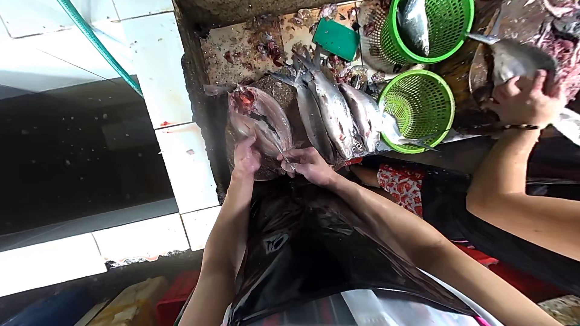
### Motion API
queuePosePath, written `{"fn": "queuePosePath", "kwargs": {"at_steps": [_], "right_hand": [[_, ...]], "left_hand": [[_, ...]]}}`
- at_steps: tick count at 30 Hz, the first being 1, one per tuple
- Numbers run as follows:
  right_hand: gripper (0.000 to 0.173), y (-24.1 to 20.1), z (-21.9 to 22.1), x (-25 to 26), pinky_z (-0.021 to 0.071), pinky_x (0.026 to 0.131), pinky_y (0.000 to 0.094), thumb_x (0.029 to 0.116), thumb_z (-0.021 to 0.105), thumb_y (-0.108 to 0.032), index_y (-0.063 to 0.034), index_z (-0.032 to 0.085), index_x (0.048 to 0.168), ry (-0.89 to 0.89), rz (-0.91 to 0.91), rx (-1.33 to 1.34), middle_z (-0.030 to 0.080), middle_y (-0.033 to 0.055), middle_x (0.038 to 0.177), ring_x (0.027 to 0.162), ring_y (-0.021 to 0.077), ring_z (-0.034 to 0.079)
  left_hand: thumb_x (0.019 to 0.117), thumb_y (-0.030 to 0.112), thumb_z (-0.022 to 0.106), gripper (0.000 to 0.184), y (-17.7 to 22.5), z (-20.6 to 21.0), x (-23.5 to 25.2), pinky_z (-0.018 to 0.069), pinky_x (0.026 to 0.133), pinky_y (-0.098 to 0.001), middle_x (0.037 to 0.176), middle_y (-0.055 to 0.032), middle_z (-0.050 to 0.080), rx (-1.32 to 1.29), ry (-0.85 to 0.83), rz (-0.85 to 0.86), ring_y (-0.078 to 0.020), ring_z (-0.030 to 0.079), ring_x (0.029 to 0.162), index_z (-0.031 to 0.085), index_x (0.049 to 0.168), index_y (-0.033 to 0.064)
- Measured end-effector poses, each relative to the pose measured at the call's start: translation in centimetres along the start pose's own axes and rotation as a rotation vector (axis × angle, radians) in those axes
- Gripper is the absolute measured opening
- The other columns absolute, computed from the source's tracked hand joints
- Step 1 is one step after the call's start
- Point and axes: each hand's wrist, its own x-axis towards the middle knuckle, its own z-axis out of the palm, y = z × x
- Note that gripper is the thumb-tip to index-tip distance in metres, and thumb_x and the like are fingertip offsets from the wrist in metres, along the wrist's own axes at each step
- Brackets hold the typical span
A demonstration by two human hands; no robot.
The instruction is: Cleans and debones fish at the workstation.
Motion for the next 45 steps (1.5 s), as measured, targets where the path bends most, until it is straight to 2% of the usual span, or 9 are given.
{"fn": "queuePosePath", "kwargs": {"at_steps": [3,7,9,14,18,26,29,34,45], "right_hand": [[0.03,-0.9,-0.3,-0.8,0.0611,0.062,0.0345,0.0943,0.064,-0.005,-0.0022,0.068,0.124,0.051,-0.093,-0.074,0.073,0.0095,0.091,0.068,0.0183,0.068],[0.026,-1.4,-2.1,-3.1,0.0561,0.056,0.0332,0.0964,0.06,-0.017,-0.0032,0.072,0.115,0.048,0.055,-0.046,0.071,0.0089,0.081,0.061,0.0162,0.063],[0.029,-1.5,-2.9,-4.5,0.0525,0.054,0.031,0.0995,0.053,-0.019,-0.0013,0.073,0.111,0.014,0.161,0.057,0.069,0.0095,0.081,0.059,0.0148,0.059],[0.035,-1.5,-4.1,-7.2,0.0503,0.053,0.0251,0.1,0.049,-0.025,-0.0005,0.074,0.107,-0.004,0.334,0.258,0.069,0.0061,0.078,0.057,0.0096,0.058],[0.036,-1.0,-3.8,-7.6,0.0502,0.053,0.0243,0.1015,0.048,-0.025,-0.0005,0.074,0.105,-0.004,0.376,0.311,0.068,0.0052,0.076,0.056,0.0085,0.057],[0.039,-1.1,-3.2,-7.6,0.0498,0.053,0.0247,0.1039,0.044,-0.027,-0.0013,0.074,0.106,0.034,0.396,0.364,0.068,0.0056,0.076,0.056,0.0093,0.057],[0.036,-0.8,-2.7,-7.3,0.0503,0.054,0.025,0.1042,0.044,-0.024,-0.0014,0.073,0.107,0.053,0.366,0.358,0.067,0.0049,0.079,0.058,0.0093,0.057],[0.02,0.2,-0.9,-7.5,0.0521,0.061,0.0282,0.098,0.06,-0.014,-0.0007,0.071,0.108,0.073,0.207,0.26,0.067,0.0068,0.078,0.061,0.011,0.058],[0.02,1.0,-0.4,-7.7,0.0534,0.06,0.0272,0.0996,0.06,-0.012,0.001,0.07,0.112,0.124,0.15,0.286,0.067,0.0079,0.075,0.06,0.0111,0.059]], "left_hand": [[0.105,0.021,0.057,0.032,-0.2,0.5,-0.7,0.0569,0.095,-0.0479,0.121,-0.0138,0.068,0.094,0.123,0.03,-0.0254,0.068,0.109,0.055,0.133,0.0046],[0.0813,0.007,0.083,0.065,-2.0,2.7,-3.4,0.0586,0.095,-0.0439,0.124,-0.0169,0.066,0.572,0.307,0.114,-0.0238,0.067,0.112,0.051,0.138,0.0009],[0.0738,-0.004,0.081,0.076,-3.0,2.9,-3.6,0.0605,0.083,-0.045,0.123,-0.0179,0.065,0.547,0.304,0.076,-0.0257,0.068,0.107,0.045,0.14,0.0036],[0.0733,-0.014,0.068,0.065,-3.5,2.6,-3.7,0.0586,0.074,-0.0435,0.114,-0.0151,0.063,0.154,0.154,0.048,-0.025,0.066,0.097,0.044,0.131,0.0066],[0.0749,-0.016,0.067,0.065,-3.5,2.8,-3.9,0.06,0.08,-0.0465,0.114,-0.0165,0.062,0.097,0.087,0.084,-0.0272,0.067,0.097,0.044,0.132,0.0045],[0.076,-0.015,0.067,0.06,-3.5,2.8,-3.8,0.0602,0.08,-0.0459,0.112,-0.0156,0.062,0.102,0.064,0.119,-0.0265,0.067,0.096,0.045,0.129,0.0042],[0.077,-0.015,0.066,0.064,-3.6,3.0,-3.9,0.0604,0.077,-0.0438,0.114,-0.0154,0.062,0.1,0.059,0.114,-0.0255,0.067,0.095,0.043,0.133,0.0051],[0.0784,-0.015,0.066,0.059,-3.4,3.7,-3.9,0.0604,0.078,-0.0426,0.11,-0.0152,0.062,0.031,0.072,0.148,-0.0249,0.067,0.094,0.044,0.129,0.0047],[0.0786,-0.015,0.066,0.062,-4.5,4.5,-3.3,0.0591,0.084,-0.0439,0.114,-0.0156,0.061,0.006,0.063,0.182,-0.0249,0.066,0.1,0.043,0.132,0.0051]]}}
